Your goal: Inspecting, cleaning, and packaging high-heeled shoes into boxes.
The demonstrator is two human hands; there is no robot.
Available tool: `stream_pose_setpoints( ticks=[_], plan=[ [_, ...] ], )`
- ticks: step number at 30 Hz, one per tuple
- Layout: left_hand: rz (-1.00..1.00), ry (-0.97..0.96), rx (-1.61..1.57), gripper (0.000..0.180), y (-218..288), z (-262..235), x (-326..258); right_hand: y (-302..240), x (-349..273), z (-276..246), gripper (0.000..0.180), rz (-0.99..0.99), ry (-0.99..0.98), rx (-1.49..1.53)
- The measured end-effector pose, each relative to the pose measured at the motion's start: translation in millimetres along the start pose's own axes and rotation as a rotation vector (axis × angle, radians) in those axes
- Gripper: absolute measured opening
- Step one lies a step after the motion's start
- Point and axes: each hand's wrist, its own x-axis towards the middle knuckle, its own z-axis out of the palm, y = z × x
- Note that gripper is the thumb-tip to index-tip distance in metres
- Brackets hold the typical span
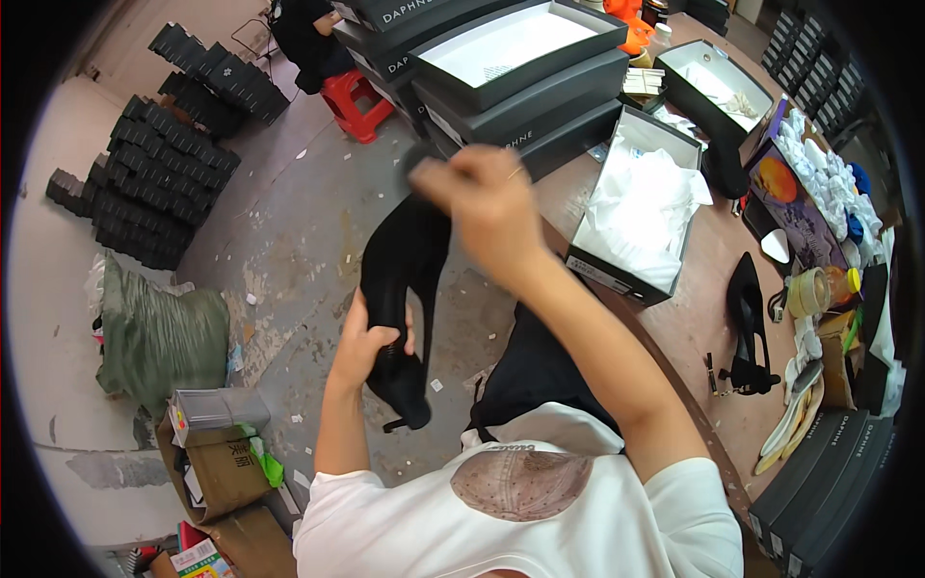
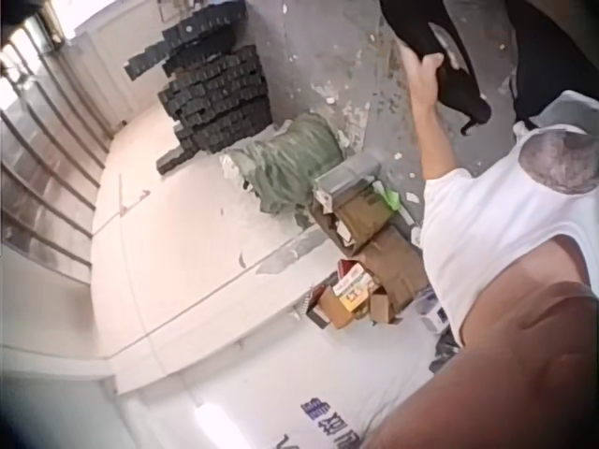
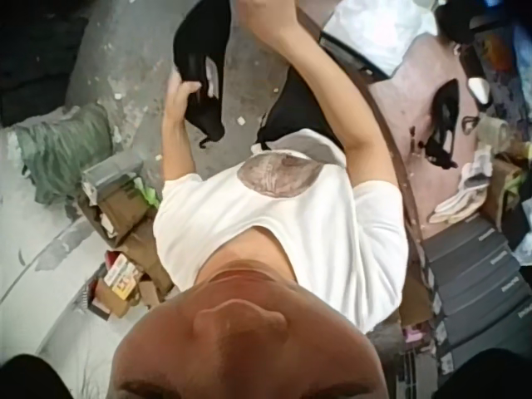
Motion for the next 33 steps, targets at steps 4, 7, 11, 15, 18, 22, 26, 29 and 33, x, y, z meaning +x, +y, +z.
stream_pose_setpoints(
  ticks=[4,7,11,15,18,22,26,29,33],
  plan=[
    [-0.088,0.011,-0.258,0.068,-15,-9,-9,-2,1,-18,0.034,0.355,0.035,-0.105],
    [-0.132,-0.040,-0.419,0.065,-24,-5,-18,-2,-18,-4,0.037,0.007,-0.184,0.067],
    [-0.246,-0.023,-0.779,0.061,-40,5,-22,-14,-20,-18,0.048,0.226,0.003,0.090],
    [-0.332,-0.219,-1.115,0.063,-33,29,-21,2,-38,-16,0.044,-0.016,-0.141,0.079],
    [-0.324,-0.360,-1.196,0.053,-48,34,-27,10,-17,-43,0.046,0.428,0.134,0.062],
    [-0.359,-0.402,-1.332,0.048,-43,52,-15,-7,-46,-55,0.045,0.079,-0.133,0.116],
    [-0.263,-0.468,-1.252,0.054,-45,51,-3,-13,-48,-57,0.039,0.287,0.038,0.105],
    [-0.260,-0.412,-1.257,0.057,-38,53,-4,-12,-73,-53,0.038,-0.020,-0.071,0.079],
    [-0.298,-0.358,-1.233,0.063,-51,40,-6,-10,-50,-72,0.044,0.525,0.052,0.060]
  ],
)
